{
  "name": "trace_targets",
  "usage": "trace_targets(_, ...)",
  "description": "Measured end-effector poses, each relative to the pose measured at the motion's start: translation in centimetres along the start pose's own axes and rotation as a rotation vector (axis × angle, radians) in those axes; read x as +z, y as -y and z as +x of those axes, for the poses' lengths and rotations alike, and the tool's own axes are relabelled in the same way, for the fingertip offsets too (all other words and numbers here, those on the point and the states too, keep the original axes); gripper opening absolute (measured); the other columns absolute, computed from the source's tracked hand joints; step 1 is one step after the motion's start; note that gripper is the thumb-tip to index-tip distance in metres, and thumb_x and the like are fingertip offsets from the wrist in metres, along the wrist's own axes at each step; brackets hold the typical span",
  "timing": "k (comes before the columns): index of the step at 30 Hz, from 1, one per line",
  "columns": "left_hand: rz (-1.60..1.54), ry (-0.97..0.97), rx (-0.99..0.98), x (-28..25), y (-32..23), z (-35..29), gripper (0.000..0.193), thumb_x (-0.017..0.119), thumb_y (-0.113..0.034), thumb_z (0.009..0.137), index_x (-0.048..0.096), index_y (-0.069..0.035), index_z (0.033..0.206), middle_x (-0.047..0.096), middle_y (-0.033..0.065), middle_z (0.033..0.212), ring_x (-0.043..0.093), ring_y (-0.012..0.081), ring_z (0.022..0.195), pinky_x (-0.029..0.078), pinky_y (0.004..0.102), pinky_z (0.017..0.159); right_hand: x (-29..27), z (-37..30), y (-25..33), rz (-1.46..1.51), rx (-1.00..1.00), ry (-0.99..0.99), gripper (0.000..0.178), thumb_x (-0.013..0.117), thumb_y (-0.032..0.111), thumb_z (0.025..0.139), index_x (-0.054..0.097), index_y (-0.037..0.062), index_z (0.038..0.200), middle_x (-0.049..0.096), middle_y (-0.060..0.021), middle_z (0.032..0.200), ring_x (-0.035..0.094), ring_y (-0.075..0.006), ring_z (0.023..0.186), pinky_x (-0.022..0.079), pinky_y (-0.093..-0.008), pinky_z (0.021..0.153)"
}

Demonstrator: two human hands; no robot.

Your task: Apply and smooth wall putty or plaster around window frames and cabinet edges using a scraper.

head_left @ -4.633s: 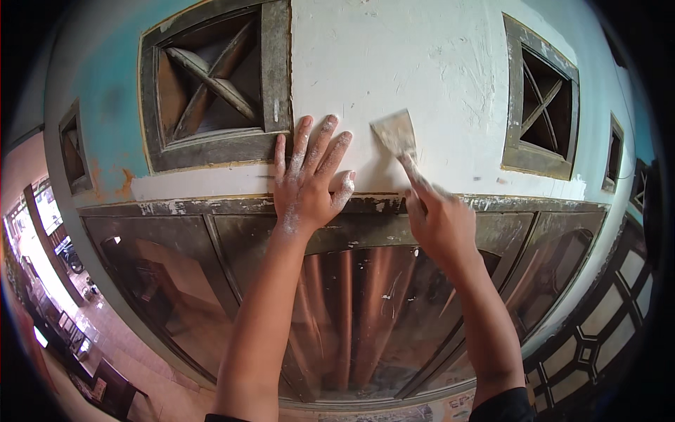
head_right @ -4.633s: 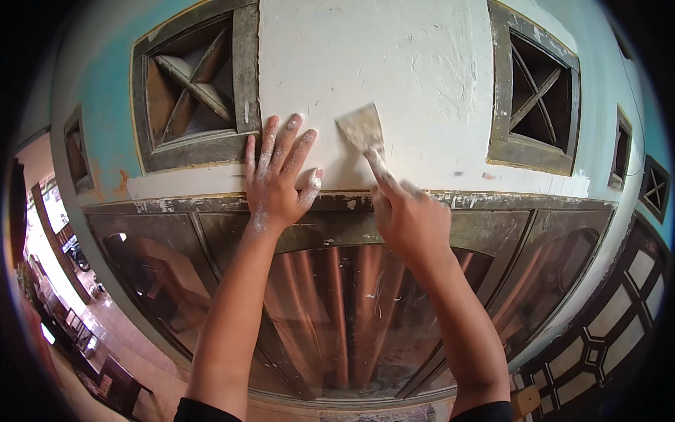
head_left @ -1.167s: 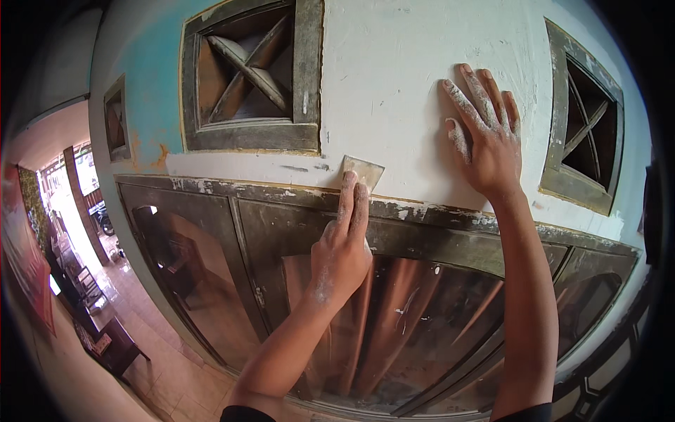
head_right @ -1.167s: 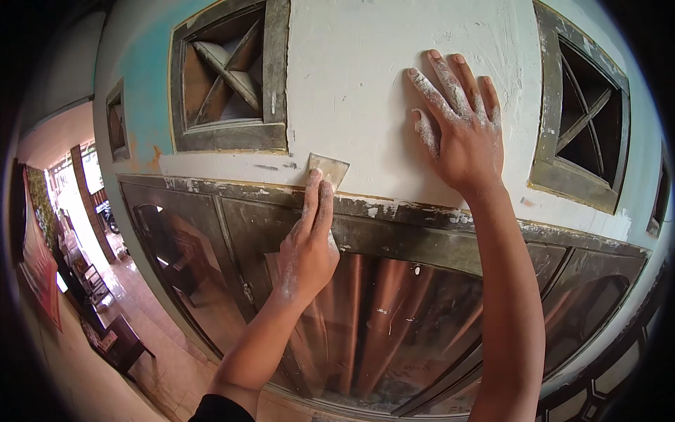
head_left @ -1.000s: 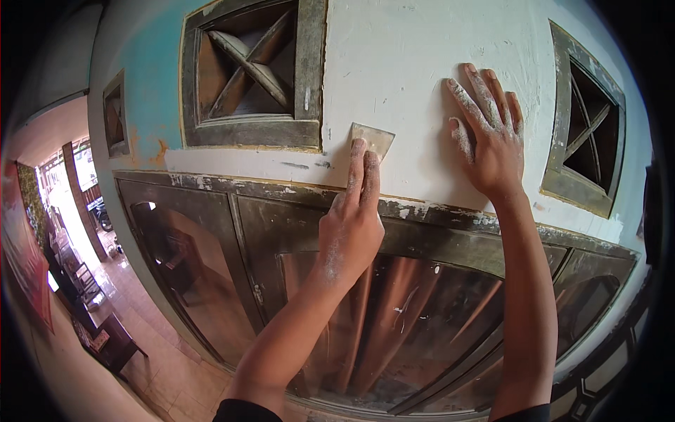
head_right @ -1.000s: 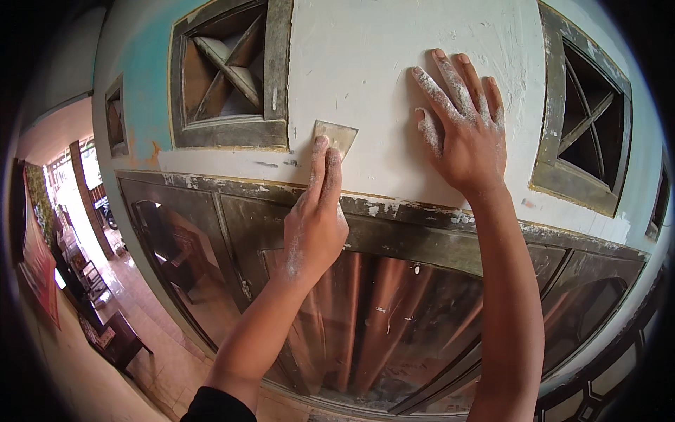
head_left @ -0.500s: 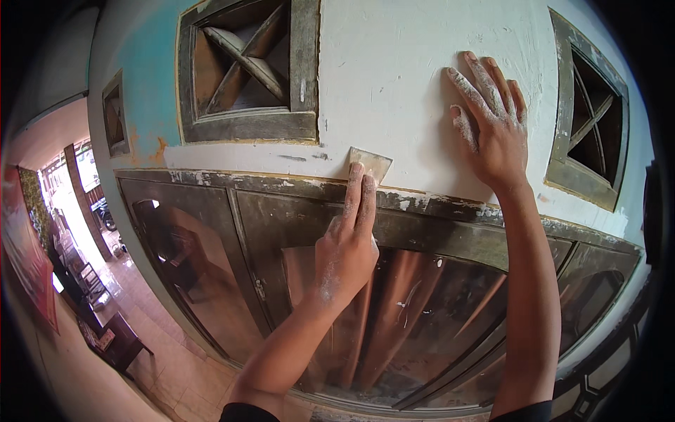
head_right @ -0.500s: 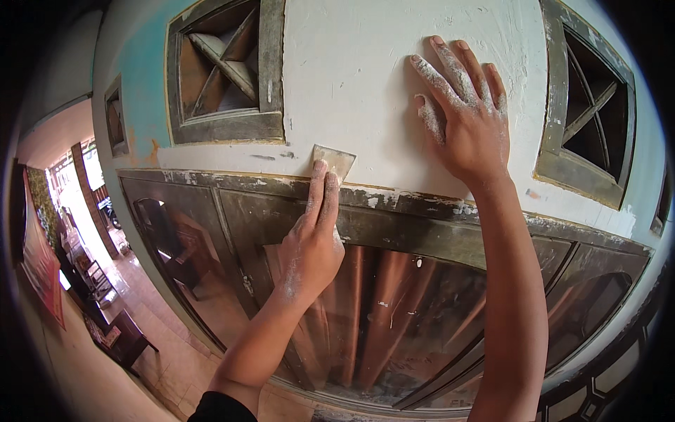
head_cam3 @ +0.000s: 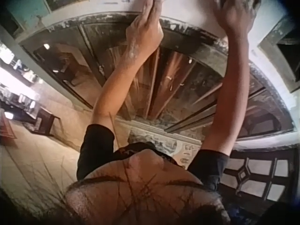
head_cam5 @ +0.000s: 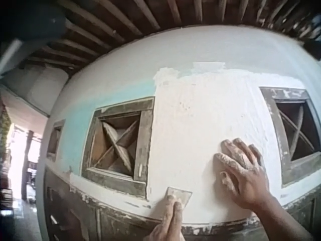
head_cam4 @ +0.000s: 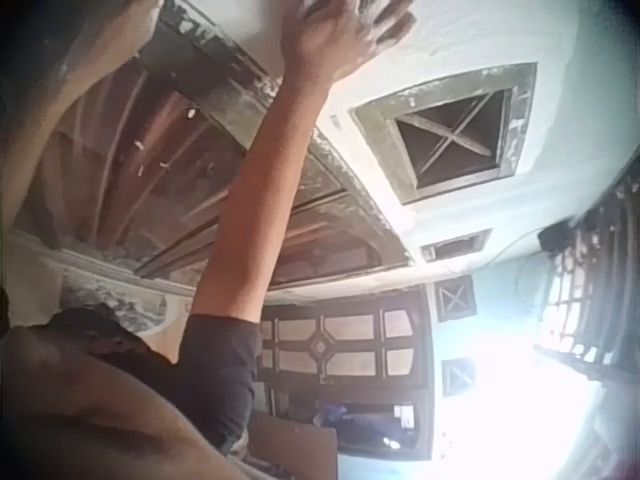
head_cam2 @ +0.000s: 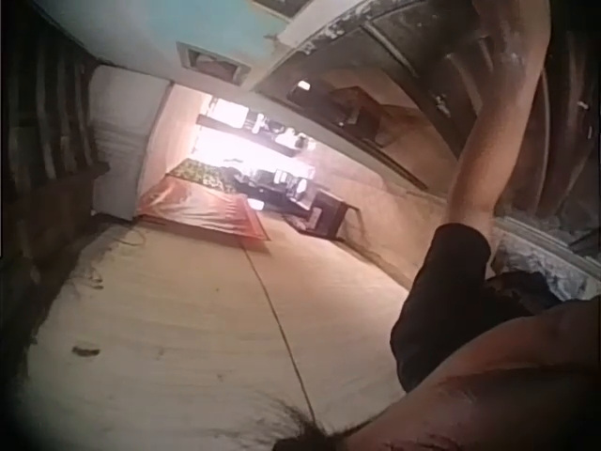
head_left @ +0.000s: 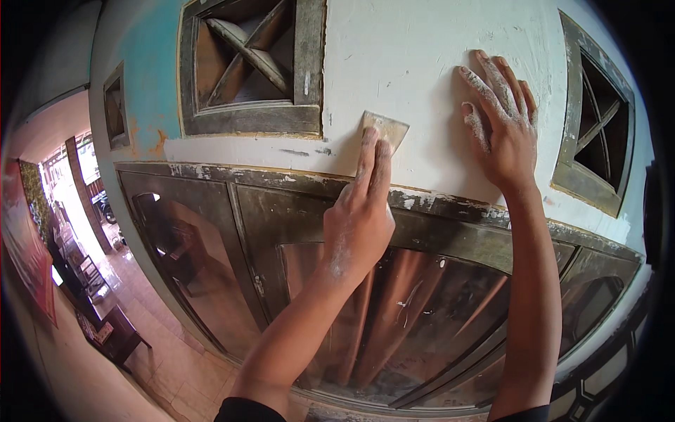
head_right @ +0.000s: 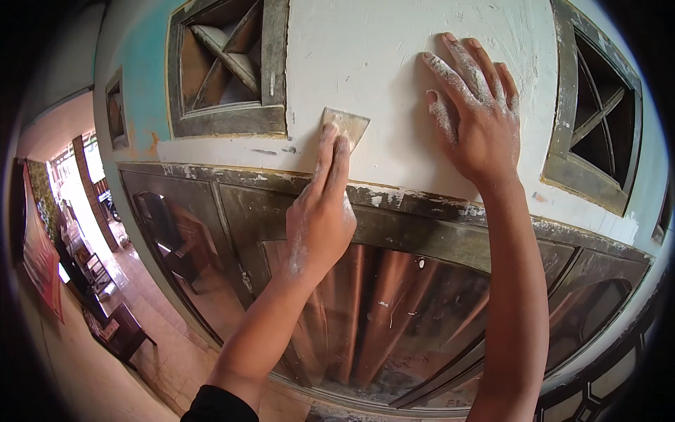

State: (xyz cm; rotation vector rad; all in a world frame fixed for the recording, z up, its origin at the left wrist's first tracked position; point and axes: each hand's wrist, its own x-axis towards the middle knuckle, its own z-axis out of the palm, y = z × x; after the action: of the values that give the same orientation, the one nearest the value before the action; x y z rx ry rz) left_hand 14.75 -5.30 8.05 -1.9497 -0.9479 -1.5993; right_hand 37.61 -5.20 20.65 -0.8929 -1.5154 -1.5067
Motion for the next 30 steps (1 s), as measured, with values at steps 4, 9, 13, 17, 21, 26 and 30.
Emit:
trace_targets(4,0.084,0.075,-0.015,0.3,-0.1,-2.8,0.081,0.057,0.011,0.082,0.039,0.001,0.160,0.036,0.0188,0.171,0.075,0.0380,0.106,0.065,0.0408,0.078,0.4,-0.2,0.1,0.016,0.029,-0.004,0.047,0.061,0.031,0.104,0.061,0.0273,0.150,0.045,0.0000,0.168,0.035,-0.0267,0.158,0.022,-0.0519,0.130)
trace_targets(9,0.053,0.071,-0.037,0.2,-1.0,-2.1,0.080,0.056,0.011,0.083,0.039,-0.001,0.160,0.035,0.0186,0.171,0.075,0.0390,0.105,0.064,0.0432,0.076,0.1,-0.1,0.1,-0.017,0.023,-0.002,0.047,0.062,0.030,0.103,0.061,0.0267,0.150,0.045,0.0000,0.168,0.035,-0.0273,0.158,0.022,-0.0524,0.130)
trace_targets(13,0.044,0.025,0.012,0.0,-1.4,-0.1,0.077,0.055,0.011,0.084,0.040,0.001,0.159,0.036,0.0200,0.171,0.075,0.0407,0.104,0.064,0.0436,0.075,0.3,-0.2,0.1,-0.002,0.028,0.000,0.047,0.062,0.030,0.103,0.061,0.0267,0.150,0.045,-0.0002,0.168,0.035,-0.0272,0.158,0.022,-0.0532,0.130)
trace_targets(17,-0.068,0.060,-0.006,1.2,-1.6,-3.9,0.079,0.053,0.013,0.084,0.038,0.001,0.160,0.032,0.0235,0.171,0.065,0.0462,0.125,0.062,0.0461,0.091,0.1,-0.1,0.4,-0.004,0.040,-0.010,0.046,0.063,0.031,0.103,0.061,0.0260,0.149,0.045,-0.0007,0.167,0.036,-0.0274,0.157,0.023,-0.0532,0.130)
trace_targets(21,-0.013,0.152,-0.055,0.3,-2.4,-2.4,0.082,0.052,0.014,0.083,0.035,0.001,0.162,0.030,0.0223,0.172,0.062,0.0458,0.130,0.062,0.0446,0.093,0.2,-0.2,0.2,-0.003,0.030,-0.015,0.045,0.063,0.031,0.102,0.062,0.0262,0.147,0.047,-0.0010,0.167,0.037,-0.0277,0.157,0.024,-0.0534,0.129)
trace_targets(26,-0.004,0.078,0.014,1.8,-1.4,-4.6,0.080,0.054,0.014,0.083,0.036,0.003,0.161,0.031,0.0218,0.172,0.066,0.0439,0.122,0.063,0.0433,0.089,0.2,0.0,0.5,-0.014,0.035,-0.022,0.044,0.064,0.031,0.102,0.063,0.0258,0.146,0.047,-0.0012,0.166,0.037,-0.0276,0.157,0.024,-0.0534,0.129)
trace_targets(30,-0.031,0.090,-0.006,1.4,-2.5,-3.5,0.076,0.054,0.013,0.085,0.039,0.005,0.159,0.031,0.0245,0.171,0.067,0.0450,0.123,0.062,0.0445,0.093,0.3,-0.2,0.2,0.005,0.038,-0.026,0.044,0.065,0.031,0.101,0.064,0.0252,0.145,0.048,-0.0008,0.165,0.037,-0.0270,0.157,0.023,-0.0533,0.129)
